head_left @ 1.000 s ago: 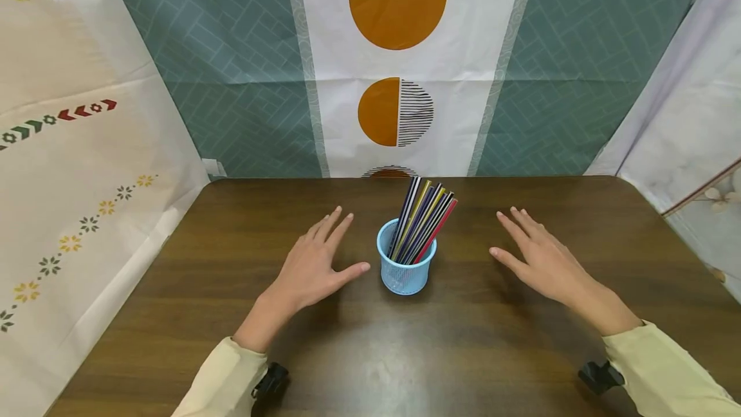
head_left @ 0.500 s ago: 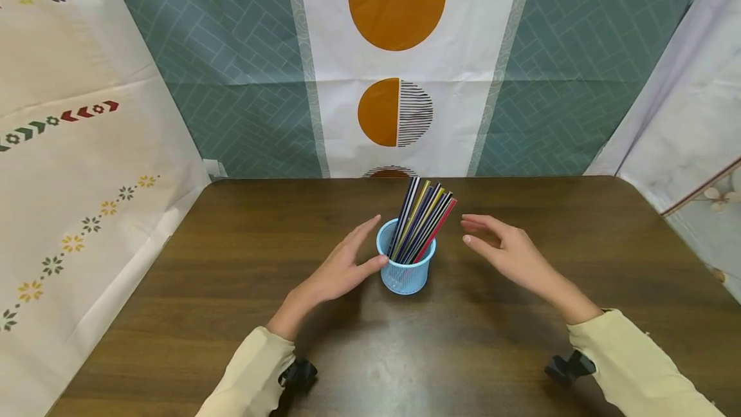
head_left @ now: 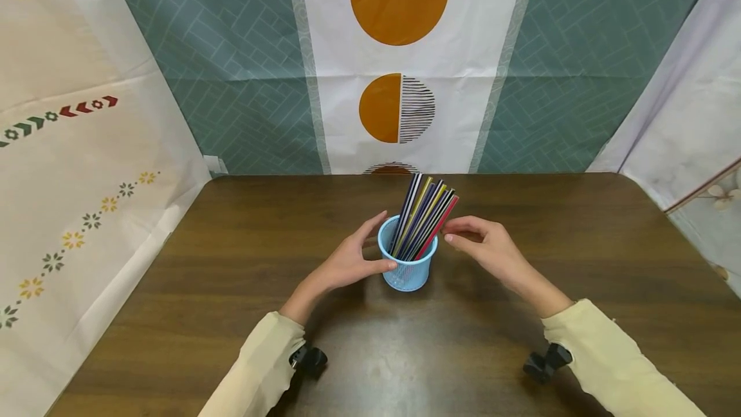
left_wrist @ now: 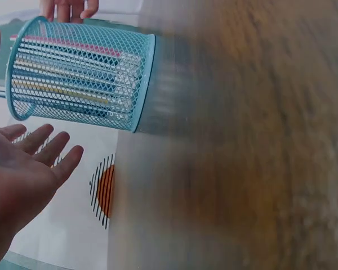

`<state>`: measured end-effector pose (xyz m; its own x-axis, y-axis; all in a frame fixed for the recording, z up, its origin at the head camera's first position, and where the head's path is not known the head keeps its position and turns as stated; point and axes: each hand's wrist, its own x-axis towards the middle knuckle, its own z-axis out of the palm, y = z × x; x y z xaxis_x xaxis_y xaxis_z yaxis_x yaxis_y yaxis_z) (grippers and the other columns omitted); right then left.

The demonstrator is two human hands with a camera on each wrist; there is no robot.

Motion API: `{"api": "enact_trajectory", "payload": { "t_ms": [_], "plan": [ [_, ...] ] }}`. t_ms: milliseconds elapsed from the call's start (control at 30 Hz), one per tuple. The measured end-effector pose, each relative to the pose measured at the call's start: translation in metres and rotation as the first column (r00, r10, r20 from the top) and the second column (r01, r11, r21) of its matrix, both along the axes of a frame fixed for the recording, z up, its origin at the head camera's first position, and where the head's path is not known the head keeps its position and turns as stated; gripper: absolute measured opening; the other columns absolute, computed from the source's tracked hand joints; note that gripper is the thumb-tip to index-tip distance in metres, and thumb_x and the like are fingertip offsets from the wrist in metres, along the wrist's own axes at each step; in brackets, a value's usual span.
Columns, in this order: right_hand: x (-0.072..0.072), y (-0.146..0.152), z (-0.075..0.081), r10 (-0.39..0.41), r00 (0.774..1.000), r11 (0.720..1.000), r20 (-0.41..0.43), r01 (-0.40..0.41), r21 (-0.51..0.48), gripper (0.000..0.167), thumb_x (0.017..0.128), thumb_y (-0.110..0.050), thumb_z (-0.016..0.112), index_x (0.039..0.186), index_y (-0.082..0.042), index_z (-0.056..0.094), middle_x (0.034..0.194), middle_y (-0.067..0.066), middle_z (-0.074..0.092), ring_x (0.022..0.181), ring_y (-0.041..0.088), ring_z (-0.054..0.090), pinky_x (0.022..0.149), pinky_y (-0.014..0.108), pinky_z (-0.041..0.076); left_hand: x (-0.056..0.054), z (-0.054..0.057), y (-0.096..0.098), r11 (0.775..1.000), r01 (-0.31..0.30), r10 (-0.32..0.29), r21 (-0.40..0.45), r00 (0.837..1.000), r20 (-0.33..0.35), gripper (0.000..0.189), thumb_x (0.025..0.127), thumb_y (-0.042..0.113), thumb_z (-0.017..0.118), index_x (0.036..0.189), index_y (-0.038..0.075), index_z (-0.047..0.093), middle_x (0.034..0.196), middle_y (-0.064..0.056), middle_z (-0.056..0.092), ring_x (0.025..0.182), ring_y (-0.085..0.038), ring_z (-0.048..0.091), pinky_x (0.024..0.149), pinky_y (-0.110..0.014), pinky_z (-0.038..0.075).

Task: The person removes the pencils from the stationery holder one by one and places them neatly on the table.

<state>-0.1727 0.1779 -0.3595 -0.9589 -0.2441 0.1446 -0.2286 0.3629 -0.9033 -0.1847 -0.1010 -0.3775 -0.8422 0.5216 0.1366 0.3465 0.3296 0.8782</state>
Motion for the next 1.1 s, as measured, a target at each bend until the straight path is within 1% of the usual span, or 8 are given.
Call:
{"api": "enact_trajectory", "payload": {
  "t_ms": [200, 333, 433, 533, 733, 867, 967, 1100],
  "plan": [
    [-0.002, -0.009, -0.005, -0.012, 0.999, 0.991, 0.032, 0.016, -0.130, 0.030, 0.090, -0.012, 0.069, 0.113, 0.007, 0.063, 0.107, 0.017, 0.066, 0.090, 0.017, 0.064, 0.077, 0.029, 0.053, -0.005, -0.003, 0.005, 0.998, 0.028, -0.028, 0.051, 1.000, 0.005, 0.094, 0.081, 0.027, 0.079, 0.153, 0.005, 0.022, 0.150, -0.015, 0.035, 0.130, -0.032, 0.042, 0.104, -0.047, 0.035],
    [-0.002, -0.012, -0.007, -0.027, 0.999, 0.983, 0.042, 0.034, -0.179, 0.030, 0.089, -0.010, 0.070, 0.111, 0.008, 0.062, 0.104, 0.015, 0.065, 0.088, 0.016, 0.063, 0.077, 0.029, 0.053, -0.007, -0.004, 0.010, 0.992, 0.055, -0.056, 0.110, 0.998, 0.008, 0.093, 0.081, 0.021, 0.079, 0.152, 0.002, 0.022, 0.148, -0.017, 0.037, 0.128, -0.032, 0.045, 0.104, -0.045, 0.036],
    [-0.003, -0.014, -0.007, -0.042, 0.998, 0.980, 0.047, 0.050, -0.190, 0.029, 0.089, -0.010, 0.071, 0.109, 0.008, 0.061, 0.102, 0.013, 0.065, 0.086, 0.017, 0.062, 0.077, 0.030, 0.053, -0.007, -0.006, 0.011, 0.985, 0.070, -0.074, 0.157, 0.997, 0.018, 0.092, 0.081, 0.021, 0.079, 0.152, 0.001, 0.023, 0.145, -0.018, 0.040, 0.126, -0.032, 0.047, 0.103, -0.045, 0.037],
    [-0.004, -0.016, -0.006, -0.054, 0.997, 0.979, 0.054, 0.064, -0.192, 0.029, 0.088, -0.011, 0.071, 0.108, 0.008, 0.061, 0.100, 0.012, 0.065, 0.085, 0.017, 0.062, 0.076, 0.032, 0.053, -0.007, -0.008, 0.010, 0.978, 0.074, -0.080, 0.195, 0.996, 0.027, 0.091, 0.082, 0.026, 0.078, 0.151, 0.000, 0.024, 0.143, -0.019, 0.042, 0.123, -0.032, 0.049, 0.101, -0.046, 0.039],
    [-0.004, -0.018, -0.006, -0.071, 0.995, 0.978, 0.070, 0.084, -0.190, 0.028, 0.088, -0.011, 0.072, 0.106, 0.008, 0.060, 0.097, 0.010, 0.066, 0.082, 0.017, 0.062, 0.077, 0.035, 0.053, -0.010, -0.009, 0.010, 0.962, 0.076, -0.094, 0.261, 0.994, 0.055, 0.092, 0.081, 0.036, 0.079, 0.151, 0.004, 0.028, 0.142, -0.017, 0.043, 0.119, -0.030, 0.051, 0.099, -0.043, 0.041],
    [-0.005, -0.020, -0.006, -0.080, 0.994, 0.978, 0.067, 0.092, -0.187, 0.027, 0.088, -0.012, 0.072, 0.103, 0.007, 0.061, 0.093, 0.008, 0.066, 0.081, 0.022, 0.062, 0.076, 0.035, 0.053, -0.012, -0.009, 0.012, 0.957, 0.080, -0.105, 0.280, 0.992, 0.074, 0.088, 0.081, 0.025, 0.079, 0.150, 0.004, 0.029, 0.139, -0.017, 0.046, 0.117, -0.029, 0.052, 0.098, -0.042, 0.041],
    [-0.005, -0.021, -0.005, -0.086, 0.995, 0.977, 0.057, 0.096, -0.188, 0.026, 0.087, -0.012, 0.073, 0.100, 0.007, 0.061, 0.090, 0.007, 0.065, 0.081, 0.025, 0.062, 0.075, 0.035, 0.053, -0.013, -0.013, 0.013, 0.950, 0.076, -0.108, 0.303, 0.990, 0.090, 0.084, 0.082, 0.014, 0.078, 0.149, 0.002, 0.030, 0.138, -0.018, 0.047, 0.117, -0.028, 0.051, 0.099, -0.042, 0.041],
    [-0.006, -0.024, -0.005, -0.096, 0.994, 0.976, 0.051, 0.104, -0.192, 0.024, 0.087, -0.010, 0.073, 0.098, 0.007, 0.062, 0.088, 0.005, 0.066, 0.079, 0.025, 0.061, 0.074, 0.036, 0.053, -0.015, -0.017, 0.013, 0.937, 0.083, -0.122, 0.340, 0.988, 0.095, 0.081, 0.082, 0.011, 0.078, 0.148, 0.002, 0.032, 0.137, -0.018, 0.047, 0.117, -0.028, 0.051, 0.099, -0.042, 0.041]
  ]
}}
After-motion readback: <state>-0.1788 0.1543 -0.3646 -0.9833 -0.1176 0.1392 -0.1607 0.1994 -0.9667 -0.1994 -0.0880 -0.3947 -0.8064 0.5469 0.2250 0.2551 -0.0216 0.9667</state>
